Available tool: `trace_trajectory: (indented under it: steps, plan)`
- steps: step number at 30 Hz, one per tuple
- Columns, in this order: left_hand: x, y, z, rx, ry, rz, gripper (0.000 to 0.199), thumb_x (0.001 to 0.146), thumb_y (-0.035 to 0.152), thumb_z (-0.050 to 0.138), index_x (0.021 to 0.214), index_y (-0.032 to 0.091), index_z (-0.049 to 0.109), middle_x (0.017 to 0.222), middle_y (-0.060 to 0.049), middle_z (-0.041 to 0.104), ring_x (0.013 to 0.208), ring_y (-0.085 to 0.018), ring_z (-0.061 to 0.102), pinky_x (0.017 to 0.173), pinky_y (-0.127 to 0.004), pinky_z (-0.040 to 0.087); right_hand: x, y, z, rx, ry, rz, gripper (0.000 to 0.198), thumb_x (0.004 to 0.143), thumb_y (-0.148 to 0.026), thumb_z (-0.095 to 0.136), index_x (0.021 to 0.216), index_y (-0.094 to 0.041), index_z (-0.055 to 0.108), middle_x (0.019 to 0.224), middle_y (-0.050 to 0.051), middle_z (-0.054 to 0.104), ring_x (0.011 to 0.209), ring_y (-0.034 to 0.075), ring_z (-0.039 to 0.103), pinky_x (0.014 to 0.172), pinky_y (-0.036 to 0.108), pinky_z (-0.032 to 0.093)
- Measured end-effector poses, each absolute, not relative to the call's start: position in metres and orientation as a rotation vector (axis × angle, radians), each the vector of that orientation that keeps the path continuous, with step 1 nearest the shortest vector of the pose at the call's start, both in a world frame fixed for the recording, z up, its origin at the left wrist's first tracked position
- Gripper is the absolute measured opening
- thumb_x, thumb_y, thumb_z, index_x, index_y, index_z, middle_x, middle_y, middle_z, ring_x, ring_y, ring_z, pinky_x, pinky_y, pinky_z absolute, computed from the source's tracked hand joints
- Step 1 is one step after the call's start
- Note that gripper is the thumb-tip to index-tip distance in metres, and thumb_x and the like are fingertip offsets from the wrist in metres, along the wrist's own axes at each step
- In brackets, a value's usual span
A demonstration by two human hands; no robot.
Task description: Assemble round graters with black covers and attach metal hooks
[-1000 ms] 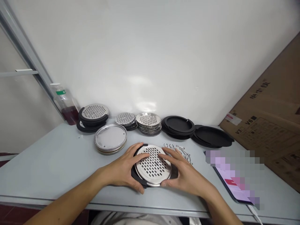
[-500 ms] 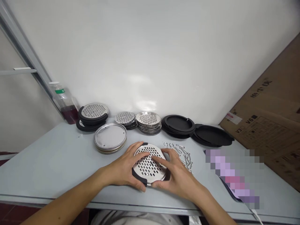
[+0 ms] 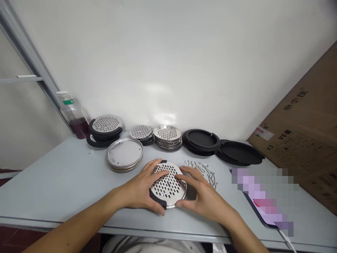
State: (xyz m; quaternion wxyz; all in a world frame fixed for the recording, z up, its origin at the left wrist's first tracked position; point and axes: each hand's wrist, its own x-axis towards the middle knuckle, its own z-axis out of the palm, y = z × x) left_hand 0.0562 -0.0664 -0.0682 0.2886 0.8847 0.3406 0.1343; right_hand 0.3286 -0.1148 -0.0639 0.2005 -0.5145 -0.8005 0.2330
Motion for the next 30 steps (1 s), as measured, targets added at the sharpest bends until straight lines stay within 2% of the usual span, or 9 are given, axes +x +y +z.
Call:
trace_trajectory:
  steps: [4,10,16,21,24,26,28,30]
  plan:
    - [0.057,-0.066,-0.068,2.354,0.916,0.356,0.11,0.055,0.062,0.086,0.149,0.033,0.038,0.164,-0.007,0.007,0.149,-0.041,0.006,0.12,-0.057,0.018,0.324,-0.116,-0.066,-1.448,-2.222,0.63,0.082,0.069,-0.065,0.076,0.14,-0.03,0.052,0.151,0.012,0.039,0.142,0.037,0.031,0.118,0.06,0.02]
    - [0.059,-0.067,-0.065,2.364,0.941,0.317,0.11,0.056,0.063,0.085,0.15,0.031,0.037,0.164,-0.007,0.006,0.15,-0.039,0.005,0.121,-0.055,0.018,0.331,-0.116,-0.06,-1.43,-2.247,0.708,0.078,0.077,-0.056,0.073,0.145,-0.031,0.045,0.156,0.009,0.034,0.146,0.033,0.026,0.12,0.056,0.02]
    - [0.059,-0.068,-0.065,2.367,0.949,0.341,0.108,0.055,0.062,0.085,0.148,0.031,0.04,0.164,-0.008,0.009,0.149,-0.041,0.008,0.12,-0.056,0.02,0.324,-0.116,-0.068,-1.445,-2.195,0.617,0.084,0.068,-0.065,0.076,0.139,-0.027,0.053,0.15,0.013,0.041,0.142,0.036,0.032,0.119,0.058,0.02]
    - [0.059,-0.068,-0.066,2.366,0.958,0.347,0.108,0.055,0.061,0.086,0.148,0.031,0.039,0.164,-0.008,0.009,0.149,-0.042,0.008,0.119,-0.057,0.02,0.321,-0.118,-0.061,-1.478,-2.211,0.583,0.09,0.065,-0.068,0.077,0.141,-0.027,0.051,0.149,0.013,0.043,0.141,0.038,0.033,0.118,0.058,0.021]
    - [0.058,-0.067,-0.067,2.382,0.956,0.331,0.108,0.057,0.062,0.085,0.149,0.032,0.037,0.164,-0.007,0.007,0.149,-0.04,0.006,0.12,-0.057,0.019,0.329,-0.108,-0.04,-1.441,-2.229,0.631,0.078,0.075,-0.062,0.072,0.141,-0.027,0.051,0.141,0.011,0.054,0.133,0.035,0.046,0.113,0.052,0.034]
    - [0.058,-0.067,-0.066,2.393,0.957,0.31,0.109,0.057,0.064,0.084,0.15,0.032,0.036,0.164,-0.007,0.007,0.15,-0.039,0.005,0.12,-0.055,0.018,0.339,-0.096,-0.023,-1.476,-2.188,0.637,0.059,0.088,-0.054,0.061,0.138,-0.024,0.054,0.129,0.01,0.065,0.115,0.03,0.061,0.098,0.045,0.048]
    - [0.057,-0.066,-0.064,2.398,0.963,0.282,0.109,0.057,0.065,0.083,0.15,0.032,0.036,0.165,-0.007,0.006,0.15,-0.038,0.005,0.121,-0.055,0.017,0.349,-0.081,-0.009,-1.569,-2.168,0.543,0.042,0.091,-0.044,0.056,0.125,-0.02,0.065,0.11,0.011,0.073,0.096,0.028,0.068,0.085,0.041,0.053]
    - [0.057,-0.067,-0.062,2.398,0.969,0.253,0.109,0.057,0.066,0.083,0.15,0.032,0.036,0.165,-0.007,0.005,0.15,-0.038,0.004,0.121,-0.055,0.016,0.357,-0.068,-0.003,-1.604,-2.236,0.512,0.028,0.092,-0.033,0.052,0.104,-0.02,0.074,0.093,0.009,0.076,0.083,0.026,0.07,0.074,0.036,0.053]
